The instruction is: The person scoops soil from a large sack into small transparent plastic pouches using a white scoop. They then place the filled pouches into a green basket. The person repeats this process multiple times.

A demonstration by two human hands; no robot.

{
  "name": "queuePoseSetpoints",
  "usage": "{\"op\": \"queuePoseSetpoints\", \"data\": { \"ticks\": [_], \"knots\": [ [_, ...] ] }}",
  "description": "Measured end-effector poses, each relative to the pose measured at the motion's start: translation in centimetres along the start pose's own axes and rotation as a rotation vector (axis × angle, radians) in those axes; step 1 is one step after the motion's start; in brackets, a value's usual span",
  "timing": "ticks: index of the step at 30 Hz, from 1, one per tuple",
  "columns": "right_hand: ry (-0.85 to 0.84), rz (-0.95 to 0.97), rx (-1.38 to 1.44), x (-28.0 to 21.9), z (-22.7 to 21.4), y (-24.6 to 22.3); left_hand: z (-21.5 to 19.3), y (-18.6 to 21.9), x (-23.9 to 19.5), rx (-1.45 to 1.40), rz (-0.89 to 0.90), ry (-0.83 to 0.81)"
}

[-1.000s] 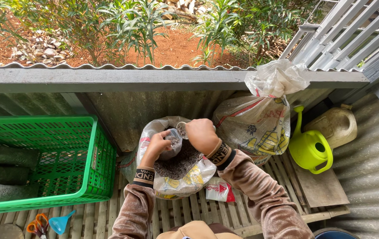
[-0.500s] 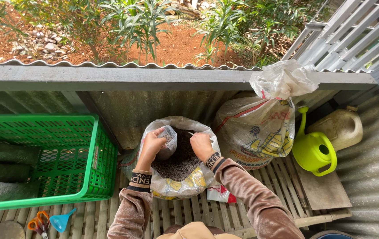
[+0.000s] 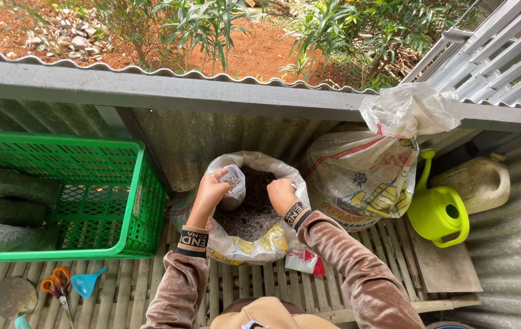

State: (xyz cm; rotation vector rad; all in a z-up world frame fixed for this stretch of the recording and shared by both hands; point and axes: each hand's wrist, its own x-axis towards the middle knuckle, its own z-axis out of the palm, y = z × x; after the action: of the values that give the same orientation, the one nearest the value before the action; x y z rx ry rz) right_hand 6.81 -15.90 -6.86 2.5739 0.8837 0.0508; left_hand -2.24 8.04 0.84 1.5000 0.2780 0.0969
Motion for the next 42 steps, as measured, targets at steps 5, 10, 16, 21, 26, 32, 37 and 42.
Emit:
{"op": "queuePoseSetpoints", "data": {
  "ticks": [5,10,16,21,26,32,37,42],
  "knots": [
    [-0.217,0.066,-0.022,-2.6,-0.8,-0.4,0.5,0.3,-0.2,0.141,-0.005,-0.018],
    [0.023,0.051,0.077,-3.0,-1.1,2.4,0.9,-0.1,-0.3,0.104,0.009,-0.044],
    [-0.158,0.053,0.034,-3.8,-1.6,0.6,1.4,-0.6,-0.2,0.083,-0.029,-0.053],
    [-0.03,0.009,0.192,-3.8,-2.7,3.3,1.4,-0.6,-0.3,0.073,-0.032,-0.054],
    [-0.001,0.081,0.025,-2.5,-0.9,1.8,1.5,-0.3,-0.4,0.075,-0.016,-0.053],
    [0.126,-0.056,0.132,-0.4,3.0,-0.7,0.7,0.0,-0.6,0.13,-0.052,-0.041],
    [-0.069,-0.212,0.299,-1.9,2.5,-1.5,-0.3,-0.2,-0.6,-0.076,-0.039,-0.041],
    [-0.189,-0.227,0.48,-3.3,-0.4,-1.6,-0.4,0.3,-0.6,-0.014,-0.056,-0.038]
  ]
}}
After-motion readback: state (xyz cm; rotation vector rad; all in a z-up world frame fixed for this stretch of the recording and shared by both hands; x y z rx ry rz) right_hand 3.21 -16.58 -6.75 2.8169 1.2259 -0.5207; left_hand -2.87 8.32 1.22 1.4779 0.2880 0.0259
